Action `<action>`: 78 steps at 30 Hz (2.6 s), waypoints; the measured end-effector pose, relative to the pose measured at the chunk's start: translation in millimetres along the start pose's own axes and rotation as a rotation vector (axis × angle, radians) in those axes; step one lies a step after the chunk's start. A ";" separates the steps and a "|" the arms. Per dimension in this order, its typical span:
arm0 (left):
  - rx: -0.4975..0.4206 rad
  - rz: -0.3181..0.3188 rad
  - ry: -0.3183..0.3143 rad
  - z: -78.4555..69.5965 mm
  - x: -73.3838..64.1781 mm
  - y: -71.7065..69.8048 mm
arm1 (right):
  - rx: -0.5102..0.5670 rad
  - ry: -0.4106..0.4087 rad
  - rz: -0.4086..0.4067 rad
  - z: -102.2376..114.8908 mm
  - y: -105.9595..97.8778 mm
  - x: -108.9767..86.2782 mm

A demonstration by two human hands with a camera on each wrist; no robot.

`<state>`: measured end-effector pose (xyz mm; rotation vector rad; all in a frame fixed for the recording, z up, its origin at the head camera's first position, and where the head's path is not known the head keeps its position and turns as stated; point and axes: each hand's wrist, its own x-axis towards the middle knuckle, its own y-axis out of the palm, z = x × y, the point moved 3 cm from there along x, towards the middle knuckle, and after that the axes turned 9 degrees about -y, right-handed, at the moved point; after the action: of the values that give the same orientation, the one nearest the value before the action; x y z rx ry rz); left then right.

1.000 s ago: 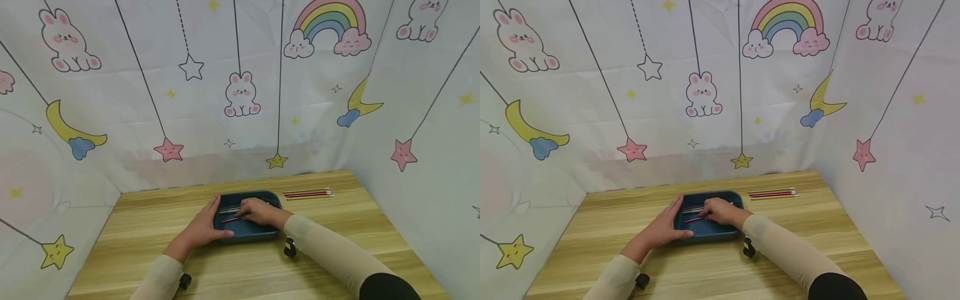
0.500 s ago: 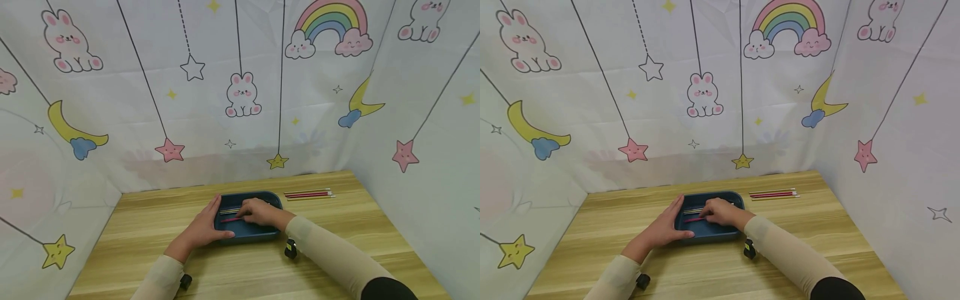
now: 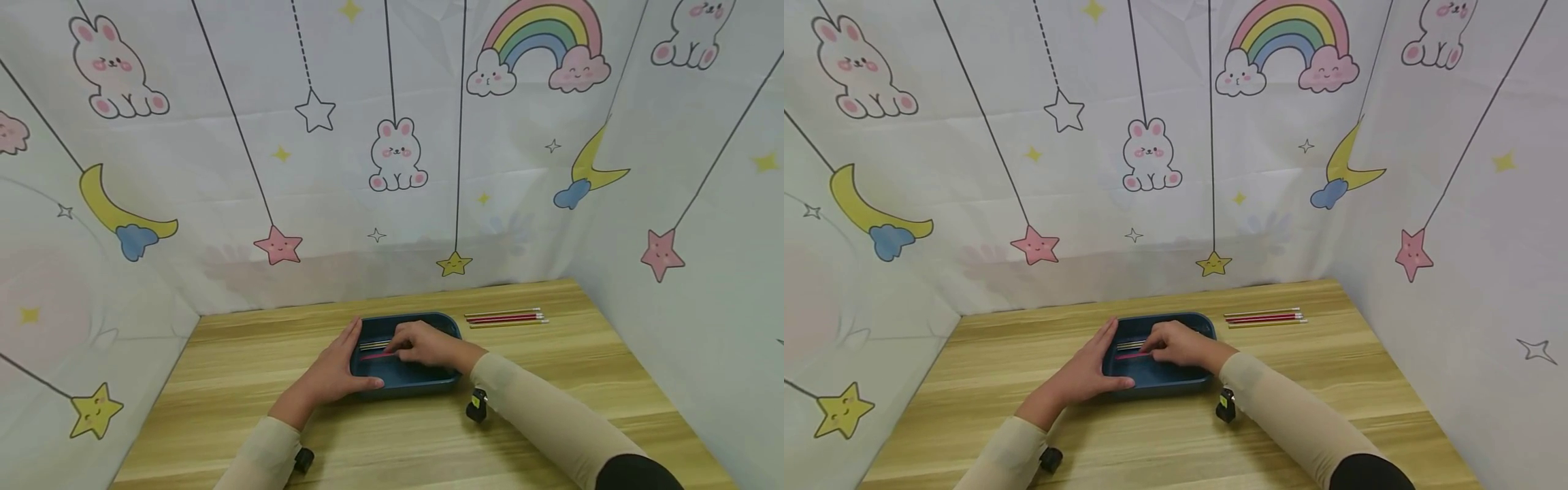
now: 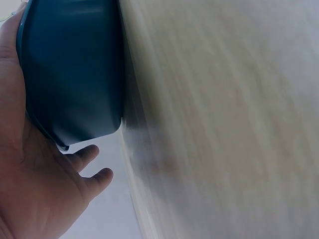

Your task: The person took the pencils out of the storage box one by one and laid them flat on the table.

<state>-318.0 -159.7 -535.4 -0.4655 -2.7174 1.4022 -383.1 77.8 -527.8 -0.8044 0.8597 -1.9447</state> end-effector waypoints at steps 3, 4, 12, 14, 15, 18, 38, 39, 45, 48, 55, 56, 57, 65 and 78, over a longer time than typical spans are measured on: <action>-0.005 0.003 -0.007 -1.0 -0.2 0.3 | -0.014 0.006 -0.009 3.1 -5.2 -1.4; -0.003 0.001 -0.009 -0.8 0.0 0.4 | -0.018 0.011 -0.011 4.7 -7.6 -2.0; 0.009 -0.005 -0.025 0.3 1.1 1.3 | 0.018 0.026 -0.026 18.7 -29.3 -8.8; 0.010 -0.006 -0.024 0.2 1.1 1.3 | 0.037 0.030 -0.032 19.8 -34.4 -11.1; 0.011 -0.005 -0.023 0.1 1.1 1.2 | 0.043 0.029 -0.036 20.1 -37.0 -12.4; 0.010 -0.010 -0.013 0.0 1.9 0.6 | 0.078 0.034 -0.048 20.7 -46.3 -16.9; 0.006 -0.008 -0.013 -2.5 -1.3 -2.0 | 0.124 0.108 -0.110 4.8 -100.0 -74.4; 0.005 -0.007 -0.012 -2.6 -1.7 -2.1 | 0.123 0.109 -0.117 3.7 -102.6 -77.5; 0.005 -0.008 -0.003 -2.8 -2.7 -2.7 | 0.122 0.130 -0.155 -0.6 -117.5 -95.6; 0.003 -0.005 -0.002 -2.4 -2.6 -2.7 | 0.144 0.148 -0.160 -3.5 -121.8 -104.0; 0.001 -0.002 -0.008 -1.2 -2.2 -1.3 | 0.097 0.186 -0.151 -12.4 -128.2 -122.5; 0.002 -0.003 -0.008 -1.2 -2.2 -1.1 | 0.087 0.192 -0.150 -13.8 -129.1 -125.3; 0.001 -0.003 -0.009 -1.3 -2.4 -1.2 | 0.073 0.201 -0.149 -15.0 -129.8 -127.9; 0.001 -0.003 -0.012 -2.5 -3.1 -1.3 | 0.069 0.219 -0.192 -24.9 -136.4 -146.9; 0.009 -0.008 -0.012 -1.1 -1.1 0.9 | 0.024 0.246 -0.226 -43.7 -141.0 -171.7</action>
<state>-316.6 -158.6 -535.3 -0.4475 -2.7181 1.4186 -402.8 297.1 -475.0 -0.6813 0.9184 -2.2846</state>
